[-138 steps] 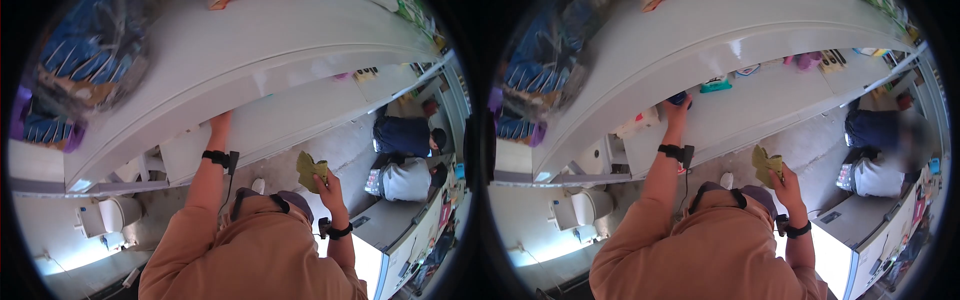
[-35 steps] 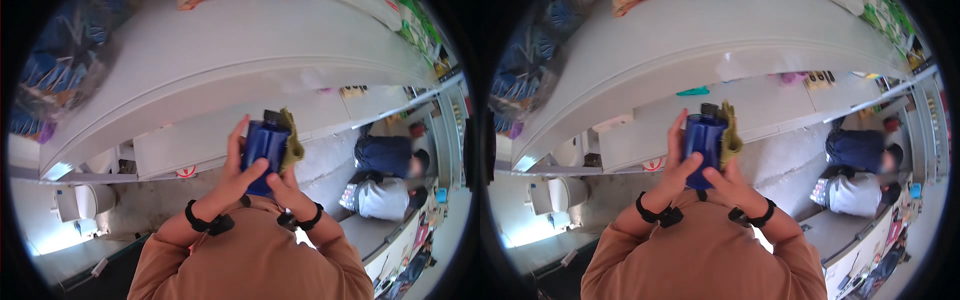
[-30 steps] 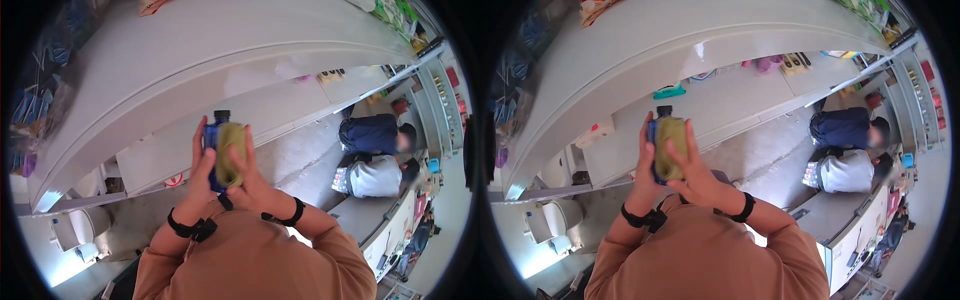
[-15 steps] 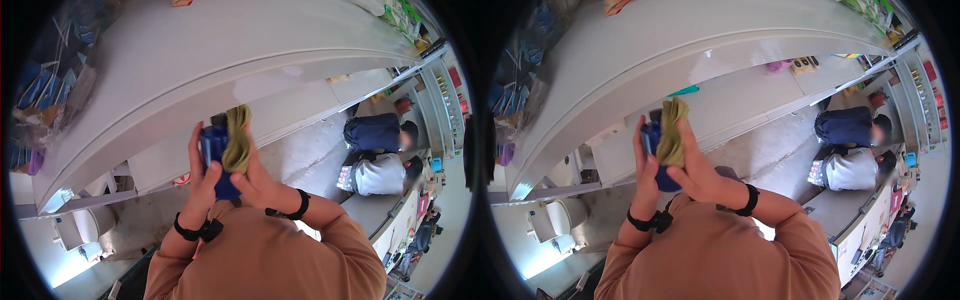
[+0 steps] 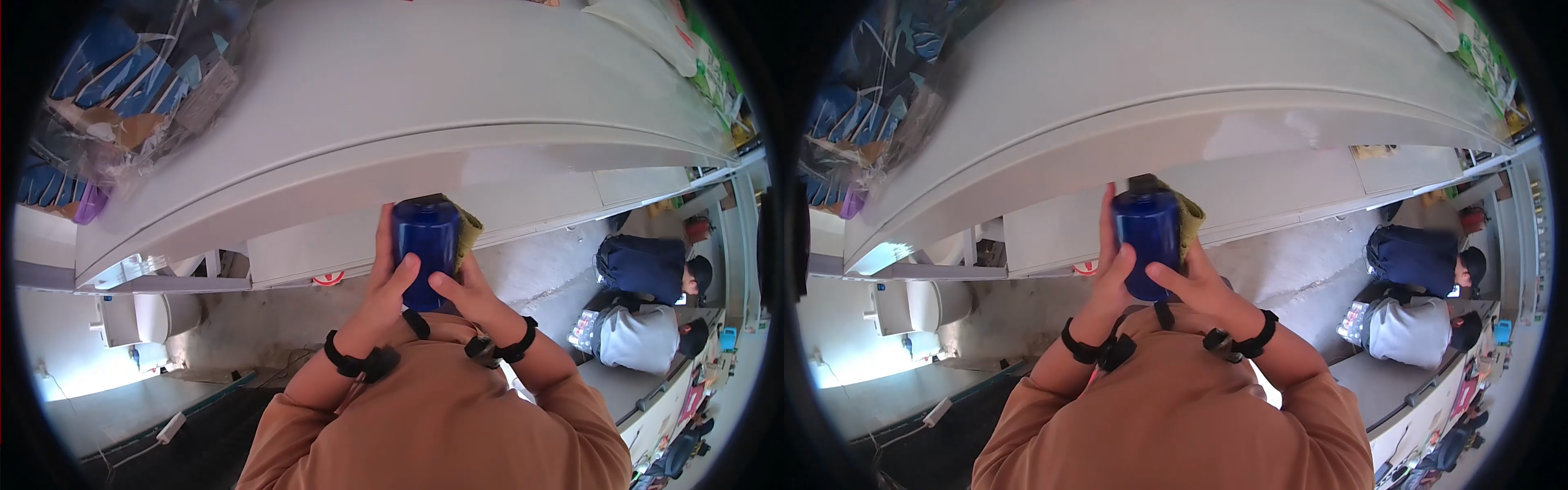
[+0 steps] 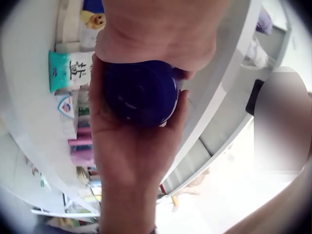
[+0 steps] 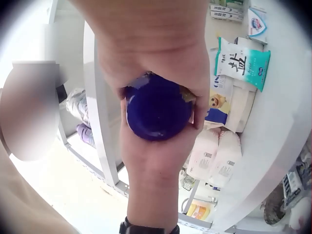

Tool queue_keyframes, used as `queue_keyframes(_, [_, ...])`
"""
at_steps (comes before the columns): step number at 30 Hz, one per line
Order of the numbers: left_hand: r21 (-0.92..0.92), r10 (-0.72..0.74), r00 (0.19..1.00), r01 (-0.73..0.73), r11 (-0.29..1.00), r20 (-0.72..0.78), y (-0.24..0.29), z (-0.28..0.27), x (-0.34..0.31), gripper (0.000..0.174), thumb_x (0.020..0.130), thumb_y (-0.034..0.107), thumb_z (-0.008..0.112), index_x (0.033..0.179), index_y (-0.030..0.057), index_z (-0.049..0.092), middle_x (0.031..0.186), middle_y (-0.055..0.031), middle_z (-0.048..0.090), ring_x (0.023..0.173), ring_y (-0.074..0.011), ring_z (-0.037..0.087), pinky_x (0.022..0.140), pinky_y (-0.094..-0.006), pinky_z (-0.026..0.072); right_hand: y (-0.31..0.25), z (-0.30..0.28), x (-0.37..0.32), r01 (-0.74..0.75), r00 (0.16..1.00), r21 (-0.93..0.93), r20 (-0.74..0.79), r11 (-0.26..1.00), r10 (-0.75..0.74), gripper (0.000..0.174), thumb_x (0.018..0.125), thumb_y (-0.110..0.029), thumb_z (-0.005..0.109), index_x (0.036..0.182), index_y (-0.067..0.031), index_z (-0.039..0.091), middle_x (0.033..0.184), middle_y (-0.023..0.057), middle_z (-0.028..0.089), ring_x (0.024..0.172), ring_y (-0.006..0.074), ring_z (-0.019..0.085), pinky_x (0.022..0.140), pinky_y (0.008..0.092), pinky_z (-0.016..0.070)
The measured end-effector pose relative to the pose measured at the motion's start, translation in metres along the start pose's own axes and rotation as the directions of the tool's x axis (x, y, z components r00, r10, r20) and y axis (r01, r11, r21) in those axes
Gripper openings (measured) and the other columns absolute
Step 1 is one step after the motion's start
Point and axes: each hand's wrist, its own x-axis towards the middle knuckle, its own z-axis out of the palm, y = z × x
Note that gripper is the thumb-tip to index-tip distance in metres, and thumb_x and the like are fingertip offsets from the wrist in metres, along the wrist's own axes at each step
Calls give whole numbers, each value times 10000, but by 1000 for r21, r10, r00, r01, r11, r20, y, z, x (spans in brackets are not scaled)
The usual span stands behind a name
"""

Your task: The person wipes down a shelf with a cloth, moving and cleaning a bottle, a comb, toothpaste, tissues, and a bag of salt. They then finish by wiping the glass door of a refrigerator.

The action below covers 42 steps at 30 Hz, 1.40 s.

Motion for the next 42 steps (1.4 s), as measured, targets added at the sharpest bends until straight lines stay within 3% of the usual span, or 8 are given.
queue_keyframes(4, [495, -104, 992, 57, 867, 68, 12, 13, 10, 811, 918, 352, 596, 1511, 50, 132, 1444, -182, 194, 1265, -248, 385, 1012, -373, 392, 6, -28, -2, 109, 989, -186, -78, 976, -126, 827, 827, -171, 732, 1465, -36, 223, 1347, 142, 435, 1242, 215, 451, 1003, 362, 401])
queue_keyframes(8, [-13, -302, 951, 302, 953, -70, -4, 36, 8, 735, 862, 300, 704, 1402, 9, 300, 1220, -119, 471, 1104, -206, 513, 919, -339, 463, -12, -38, -9, 295, 896, -829, 68, 475, -438, 935, 726, -230, 818, 1450, -16, 267, 1255, 201, 472, 1119, 325, 525, 920, 399, 456])
queue_keyframes(12, [-369, -515, 848, 443, 817, -124, -18, 39, 11, 724, 812, 242, 766, 1350, 5, 342, 1155, -93, 555, 1024, -175, 578, 895, -318, 476, -30, -65, -26, 216, 955, -827, 67, 520, -290, 676, 761, -208, 778, 1334, -37, 463, 1138, 200, 533, 998, 342, 556, 830, 388, 476])
queue_keyframes(20, [530, 116, 927, 99, 842, -358, -41, -26, 68, 652, 716, 109, 821, 1266, 6, 487, 1117, -82, 617, 984, -175, 615, 890, -294, 477, -12, -140, -61, -38, 941, -649, -280, 760, -192, 158, 882, -85, 655, 991, 3, 583, 766, 95, 603, 683, 155, 577, 630, 276, 463])
queue_keyframes(32, [452, 21, 918, 175, 875, -396, -82, -105, 124, 669, 786, 30, 734, 1362, 35, 392, 1312, -125, 511, 1230, -236, 477, 996, -356, 407, -9, -182, -151, -206, 850, -623, -496, 754, -178, 174, 895, -86, 632, 1035, 3, 581, 811, 79, 623, 725, 133, 580, 661, 278, 473])
queue_keyframes(36, [649, 488, 608, 60, 758, -626, -89, -34, 79, 561, 842, 72, 669, 1341, 44, 415, 1174, -93, 533, 1114, -244, 513, 926, -378, 434, -10, -200, -185, -125, 826, -769, -430, 627, -363, 157, 891, -44, 613, 1039, 0, 580, 810, 58, 606, 732, 121, 569, 659, 259, 459])
queue_keyframes(39, [297, 218, 944, -140, 945, -249, -44, 68, 34, 458, 895, 141, 598, 1314, 38, 446, 1029, -79, 537, 958, -210, 546, 784, -322, 428, -10, -219, -223, -162, 786, -759, -486, 631, -383, 164, 889, -34, 615, 1044, 4, 573, 813, 59, 602, 741, 118, 566, 668, 259, 460])
queue_keyframes(42, [137, 242, 929, -288, 948, 280, 37, 189, -9, 444, 909, 259, 605, 1254, 7, 487, 911, -70, 521, 867, -199, 533, 713, -322, 430, -10, -241, -259, -189, 768, -748, -516, 636, -379, 166, 911, -62, 604, 1062, 1, 570, 778, 39, 587, 713, 96, 539, 652, 241, 443])
